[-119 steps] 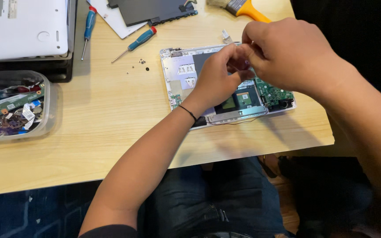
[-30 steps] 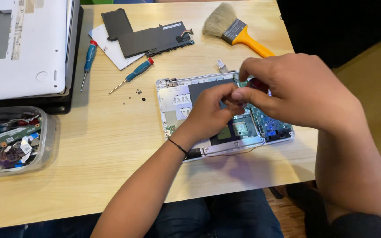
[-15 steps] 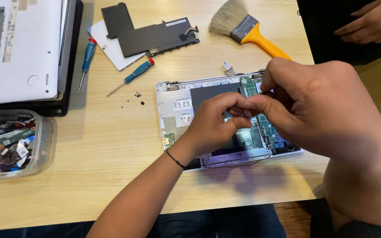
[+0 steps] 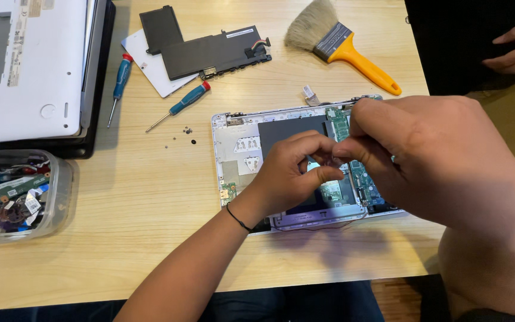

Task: The person works on a disassembled laptop on a wooden table, using a red-handled screwdriver to remove screws and a plastic pry tool to disconnect ribbon cables. They handle the motherboard and internal components while organizing small screws on the table.

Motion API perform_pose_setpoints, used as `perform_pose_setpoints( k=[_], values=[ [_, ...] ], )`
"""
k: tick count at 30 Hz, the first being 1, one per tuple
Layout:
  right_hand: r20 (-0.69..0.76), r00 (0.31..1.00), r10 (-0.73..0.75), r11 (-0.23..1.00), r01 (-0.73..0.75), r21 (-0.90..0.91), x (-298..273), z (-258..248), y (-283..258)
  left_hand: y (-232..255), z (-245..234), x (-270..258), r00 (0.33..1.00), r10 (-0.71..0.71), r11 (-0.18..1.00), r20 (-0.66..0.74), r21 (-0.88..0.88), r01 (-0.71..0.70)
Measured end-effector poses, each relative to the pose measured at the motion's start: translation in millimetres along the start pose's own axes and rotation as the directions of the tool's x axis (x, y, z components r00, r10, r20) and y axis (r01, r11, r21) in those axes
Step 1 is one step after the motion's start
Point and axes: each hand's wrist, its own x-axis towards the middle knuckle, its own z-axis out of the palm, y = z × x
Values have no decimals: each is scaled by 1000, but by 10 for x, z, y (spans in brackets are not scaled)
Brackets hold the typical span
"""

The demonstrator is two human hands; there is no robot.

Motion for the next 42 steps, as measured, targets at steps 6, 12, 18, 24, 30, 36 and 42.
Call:
perform_pose_setpoints(
  k=[6, 12, 18, 24, 30, 36, 42],
  values=[
    [-23, 999, -36, 999, 36, -8, 3, 22, -51, -1, -13, -17, 999, 26, 996, 23, 84, -28],
    [-2, 1000, -29, 999, 29, -22, -3, 8, -49, 20, -14, -27, 999, 18, 997, 27, 77, -21],
    [21, 1000, -9, 999, 10, -44, -10, 22, -6, 55, -73, -23, 992, 99, 994, 82, -46, -95],
    [37, 999, -5, 1000, 6, -30, -3, 23, -3, 47, -78, -44, 996, 42, 999, 84, -32, -39],
    [31, 1000, 3, 999, -2, -35, 7, 27, -1, 45, -74, -48, 993, 78, 996, 86, -38, -75],
    [118, 989, 86, 995, -80, -59, 61, 20, 60, 25, -41, -58, 999, 22, 1000, 48, -2, -22],
    [76, 997, 32, 998, -29, -47, 57, 32, 52, 51, -51, -29, 996, 66, 998, 52, 6, -66]
  ],
)
